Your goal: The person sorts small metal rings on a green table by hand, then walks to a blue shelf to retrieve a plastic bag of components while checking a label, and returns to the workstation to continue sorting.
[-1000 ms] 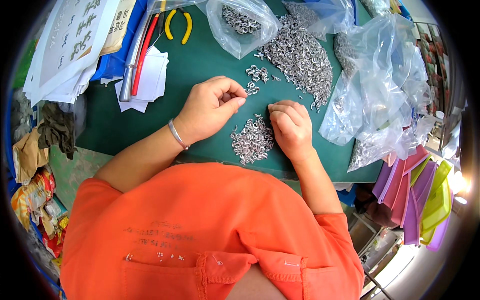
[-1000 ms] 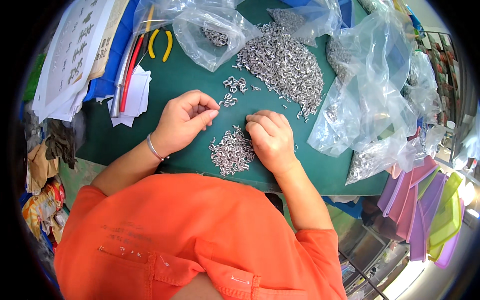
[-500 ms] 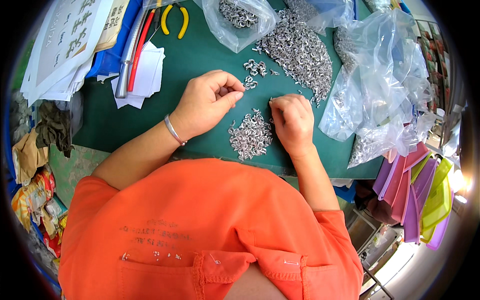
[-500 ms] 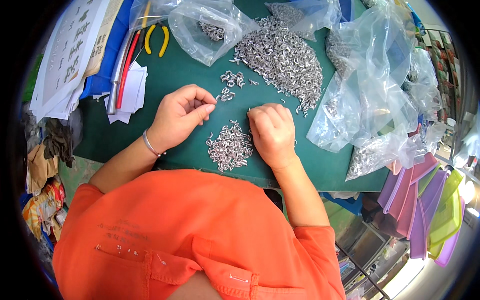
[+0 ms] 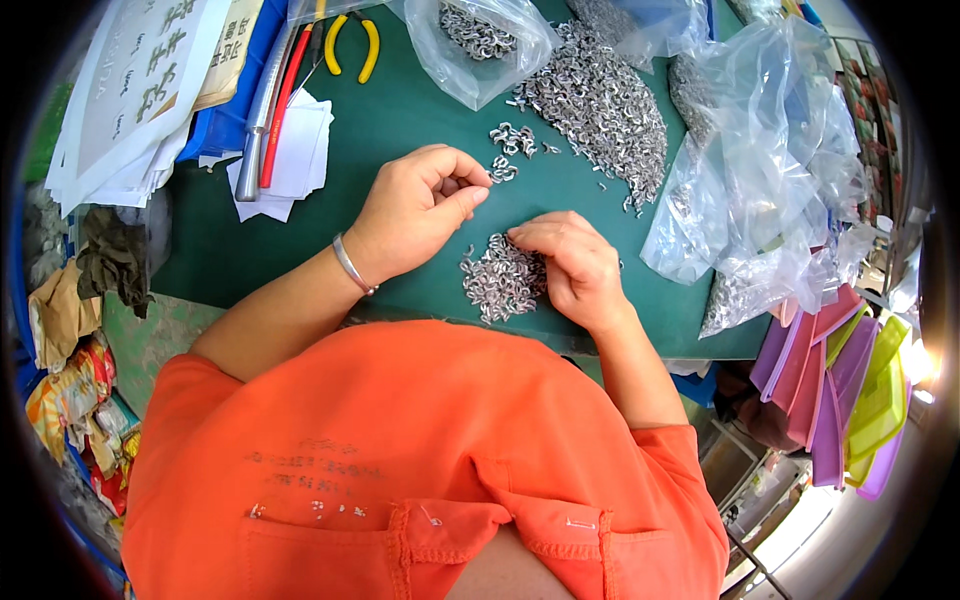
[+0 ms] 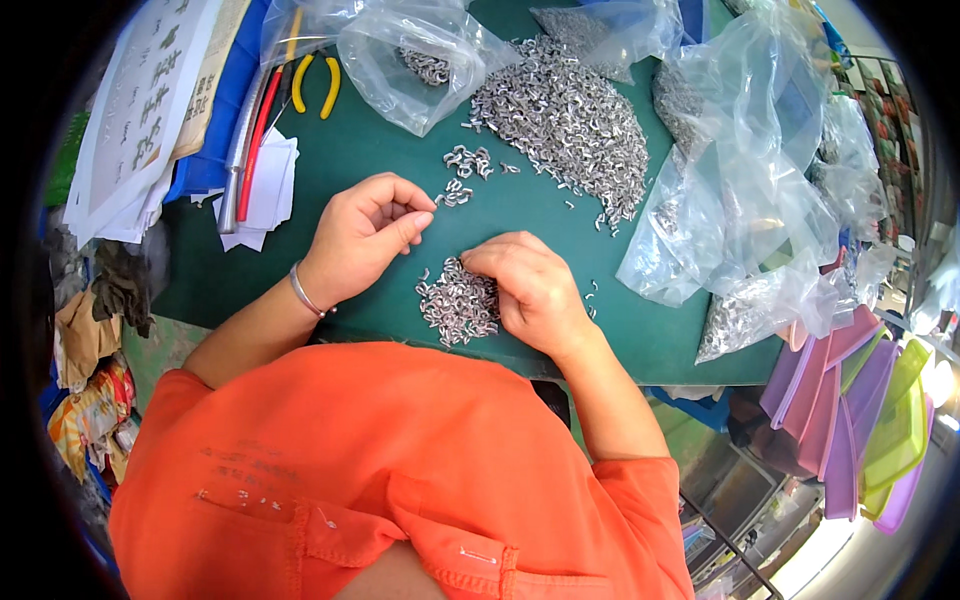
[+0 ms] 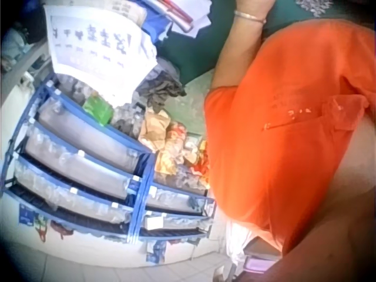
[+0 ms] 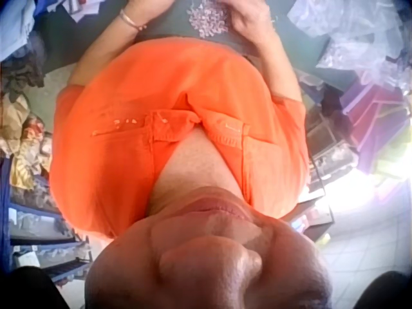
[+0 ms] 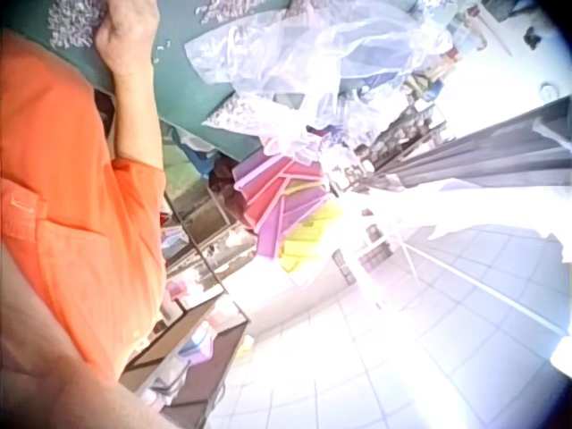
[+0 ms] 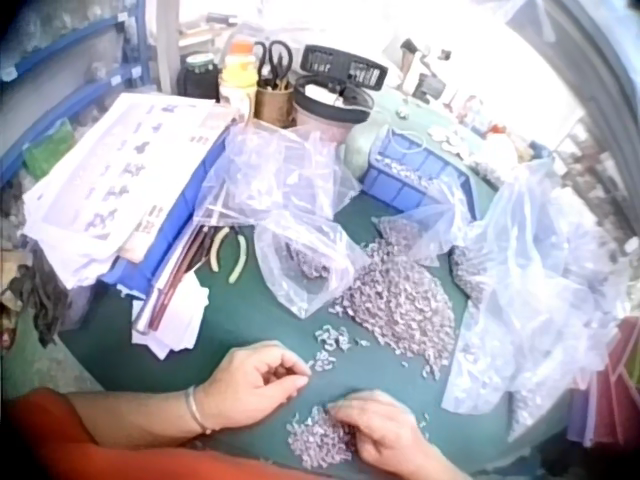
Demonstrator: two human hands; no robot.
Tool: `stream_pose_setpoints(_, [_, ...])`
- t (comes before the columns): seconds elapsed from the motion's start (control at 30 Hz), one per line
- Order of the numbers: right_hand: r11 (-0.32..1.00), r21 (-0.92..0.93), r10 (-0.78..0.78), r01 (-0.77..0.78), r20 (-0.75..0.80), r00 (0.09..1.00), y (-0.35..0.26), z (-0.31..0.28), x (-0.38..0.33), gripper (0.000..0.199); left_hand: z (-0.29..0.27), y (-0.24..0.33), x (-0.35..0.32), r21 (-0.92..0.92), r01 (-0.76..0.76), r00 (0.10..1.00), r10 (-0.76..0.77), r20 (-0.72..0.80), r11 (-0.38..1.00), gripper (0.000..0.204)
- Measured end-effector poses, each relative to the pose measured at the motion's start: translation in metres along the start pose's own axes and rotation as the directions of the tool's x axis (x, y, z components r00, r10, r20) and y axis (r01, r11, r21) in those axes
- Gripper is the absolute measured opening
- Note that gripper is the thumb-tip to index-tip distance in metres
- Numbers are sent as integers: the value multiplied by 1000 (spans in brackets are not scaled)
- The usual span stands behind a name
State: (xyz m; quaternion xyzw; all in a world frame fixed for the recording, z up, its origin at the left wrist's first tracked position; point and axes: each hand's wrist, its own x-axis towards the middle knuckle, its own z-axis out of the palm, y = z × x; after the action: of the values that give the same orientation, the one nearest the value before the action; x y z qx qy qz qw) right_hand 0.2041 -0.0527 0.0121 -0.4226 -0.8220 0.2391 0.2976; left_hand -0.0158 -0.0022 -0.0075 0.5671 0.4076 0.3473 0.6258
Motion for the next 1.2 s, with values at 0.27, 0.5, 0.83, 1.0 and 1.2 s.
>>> stream_pose_setpoints(0.27, [998, -59, -5, 2, -53, 999, 10, 5, 33, 41, -1, 2, 2, -68, 62, 998, -63, -3, 996, 9])
stream_pose_setpoints(0.5, [929, 170, 366, -328, -297, 882, 20, -3, 14, 19, -1, 3, 2, -63, 82, 997, -82, 12, 995, 9])
stream_pose_setpoints(0.83, [977, -213, -43, 5, -174, 984, 15, 3, 8, 25, 0, 3, 2, -69, 75, 997, -75, 10, 995, 8])
stream_pose_setpoints(1.0, [972, -63, 193, -228, -348, 918, 17, -2, 0, 21, -1, 3, 2, -53, 68, 998, -67, 21, 996, 8])
stream_pose_setpoints(1.2, [974, -37, 204, -224, -290, 935, 15, 11, 6, 20, -1, 4, 2, -69, 93, 995, -92, 24, 993, 9])
